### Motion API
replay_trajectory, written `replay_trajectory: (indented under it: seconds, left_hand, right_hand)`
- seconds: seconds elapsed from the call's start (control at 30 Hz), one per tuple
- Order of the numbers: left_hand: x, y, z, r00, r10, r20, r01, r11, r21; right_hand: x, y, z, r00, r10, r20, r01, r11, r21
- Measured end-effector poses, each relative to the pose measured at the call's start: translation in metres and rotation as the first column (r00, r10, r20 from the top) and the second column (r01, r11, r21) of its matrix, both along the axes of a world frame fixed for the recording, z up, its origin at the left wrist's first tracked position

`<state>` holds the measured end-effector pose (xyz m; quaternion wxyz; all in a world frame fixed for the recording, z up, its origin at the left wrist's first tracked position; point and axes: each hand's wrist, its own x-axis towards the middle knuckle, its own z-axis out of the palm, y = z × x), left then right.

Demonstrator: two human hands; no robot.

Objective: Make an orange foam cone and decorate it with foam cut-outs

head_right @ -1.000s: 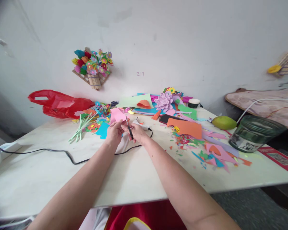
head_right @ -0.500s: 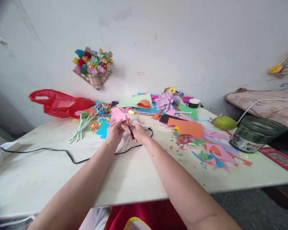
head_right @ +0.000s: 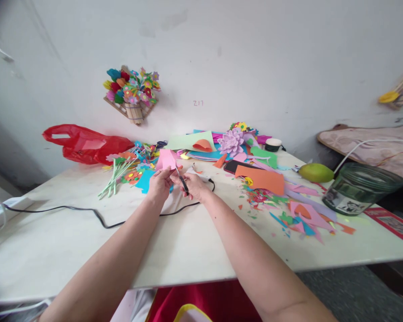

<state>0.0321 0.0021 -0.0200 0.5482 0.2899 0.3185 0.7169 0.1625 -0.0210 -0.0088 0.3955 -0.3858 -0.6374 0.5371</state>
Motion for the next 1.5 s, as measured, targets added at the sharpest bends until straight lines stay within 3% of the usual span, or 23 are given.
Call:
replay_trajectory:
  seconds: [0.83, 1.07, 1.5]
  left_hand:
    - [-0.0044, -0.0008, 0.002, 0.998, -0.032, -0.046, 0.032, 0.999, 0.006]
    - [-0.0082, 0.0003, -0.0003, 0.982, -0.146, -0.117, 0.144, 0.989, -0.027]
    - [-0.0033, -0.0014, 0.003, 0.998, -0.059, -0.028, 0.059, 0.998, -0.008]
  right_hand:
    - [0.0013, -0.0056, 0.0066, 1.0, 0.003, 0.023, -0.003, 1.0, -0.017]
    - [0.0015, -0.003, 0.0032, 1.0, -0.014, 0.014, 0.014, 1.0, -0.013]
    - [-0.0006, -0.0008, -0.0013, 1.0, 0.0, 0.001, 0.0, 1.0, -0.009]
